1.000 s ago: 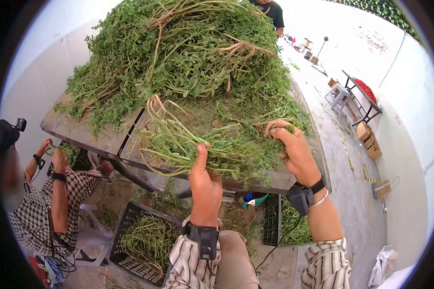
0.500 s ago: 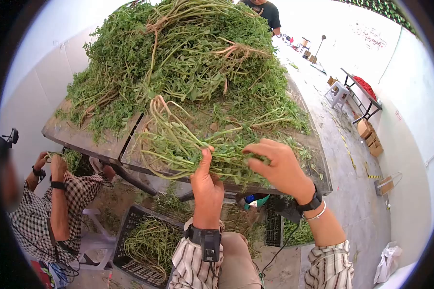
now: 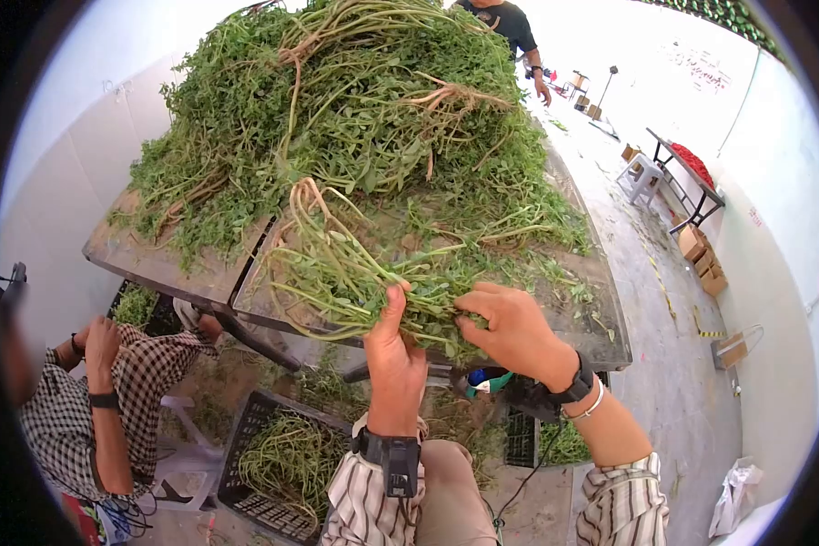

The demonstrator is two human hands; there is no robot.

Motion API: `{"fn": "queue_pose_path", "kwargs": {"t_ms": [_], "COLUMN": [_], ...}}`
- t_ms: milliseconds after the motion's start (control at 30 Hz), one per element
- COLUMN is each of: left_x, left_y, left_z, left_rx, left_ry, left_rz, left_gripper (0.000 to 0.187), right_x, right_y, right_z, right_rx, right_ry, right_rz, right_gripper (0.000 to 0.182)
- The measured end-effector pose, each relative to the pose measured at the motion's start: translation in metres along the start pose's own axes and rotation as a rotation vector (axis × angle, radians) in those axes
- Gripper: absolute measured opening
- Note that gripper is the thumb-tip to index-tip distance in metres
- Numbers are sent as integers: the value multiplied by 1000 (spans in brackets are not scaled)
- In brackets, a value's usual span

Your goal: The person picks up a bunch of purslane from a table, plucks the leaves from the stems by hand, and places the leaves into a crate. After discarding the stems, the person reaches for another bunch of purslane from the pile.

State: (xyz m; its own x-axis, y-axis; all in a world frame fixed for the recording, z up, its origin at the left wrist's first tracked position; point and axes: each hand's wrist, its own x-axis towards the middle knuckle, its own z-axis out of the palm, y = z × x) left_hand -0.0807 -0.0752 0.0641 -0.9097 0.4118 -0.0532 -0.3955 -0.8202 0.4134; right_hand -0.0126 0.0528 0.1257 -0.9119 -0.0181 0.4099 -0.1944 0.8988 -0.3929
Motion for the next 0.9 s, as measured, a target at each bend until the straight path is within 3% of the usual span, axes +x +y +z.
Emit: {"fn": "queue_pose_path", "kwargs": {"t_ms": [167, 300, 367, 400, 467, 633, 733, 900], "left_x": [2, 3, 2, 1, 4, 0, 2, 4], "left_y": [-4, -8, -8, -8, -12, -17, -21, -30], "left_z": [-3, -2, 2, 3, -1, 7, 9, 6], "left_rx": [28, 18, 36, 52, 34, -14, 84, 76], "left_ry": [34, 30, 25, 22, 14, -50, 5, 45], "left_rz": [26, 33, 28, 23, 11, -20, 16, -52], "left_gripper": [20, 18, 18, 18, 21, 25, 19, 27], "right_x": [3, 6, 7, 8, 9, 12, 13, 15], "right_y": [3, 22, 25, 24, 22, 26, 25, 25], "right_z": [3, 10, 10, 8, 6, 5, 2, 0], "right_rx": [53, 136, 438, 438, 799, 856, 835, 906], "right_ry": [65, 204, 195, 195, 165, 224, 233, 346], "right_rz": [77, 6, 232, 233, 499, 561, 598, 611], "right_gripper": [16, 16, 14, 14, 13, 13, 12, 9]}}
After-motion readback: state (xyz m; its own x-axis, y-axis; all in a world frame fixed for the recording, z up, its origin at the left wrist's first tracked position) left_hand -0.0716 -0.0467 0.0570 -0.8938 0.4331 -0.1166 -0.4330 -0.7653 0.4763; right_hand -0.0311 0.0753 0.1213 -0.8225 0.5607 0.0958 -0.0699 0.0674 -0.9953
